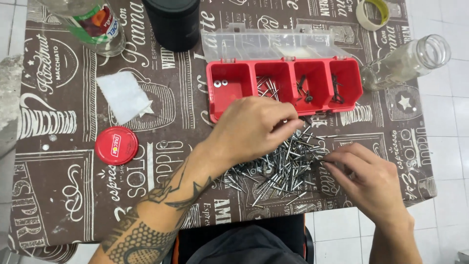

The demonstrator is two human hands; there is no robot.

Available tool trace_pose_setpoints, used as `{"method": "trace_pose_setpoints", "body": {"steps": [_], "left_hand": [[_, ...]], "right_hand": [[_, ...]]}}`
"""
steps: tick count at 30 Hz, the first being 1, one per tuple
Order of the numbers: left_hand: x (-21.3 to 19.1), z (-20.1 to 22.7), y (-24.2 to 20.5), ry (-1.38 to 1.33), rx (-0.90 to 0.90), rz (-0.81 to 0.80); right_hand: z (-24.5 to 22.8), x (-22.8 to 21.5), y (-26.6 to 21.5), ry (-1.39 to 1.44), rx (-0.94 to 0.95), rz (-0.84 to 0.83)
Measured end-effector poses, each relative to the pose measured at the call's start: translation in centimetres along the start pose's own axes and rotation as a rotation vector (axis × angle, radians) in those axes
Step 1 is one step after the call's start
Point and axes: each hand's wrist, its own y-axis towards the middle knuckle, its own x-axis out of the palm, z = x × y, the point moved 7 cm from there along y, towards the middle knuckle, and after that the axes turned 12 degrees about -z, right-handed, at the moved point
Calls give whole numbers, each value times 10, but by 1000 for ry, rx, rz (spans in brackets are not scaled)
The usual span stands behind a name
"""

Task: The person sorts a pile of screws and washers on a table into compartments of a red plastic organizer. They pick up individual items by hand and place them into separate sections based on type.

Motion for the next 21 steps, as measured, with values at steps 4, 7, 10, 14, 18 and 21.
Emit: {"method": "trace_pose_setpoints", "body": {"steps": [4,7,10,14,18,21], "left_hand": [[6,13,1,-59,-31,-142],[17,17,1,-53,-51,-237],[23,20,2,-5,-11,-278],[20,23,3,-22,19,-235],[22,25,4,-56,84,-174],[11,31,3,-76,108,-96]], "right_hand": [[-10,-15,1,93,13,135],[-20,-25,0,188,-3,239],[-29,-37,5,222,9,346],[-25,-39,11,438,32,404],[-13,-29,19,923,79,381],[-16,-52,29,802,58,470]]}}
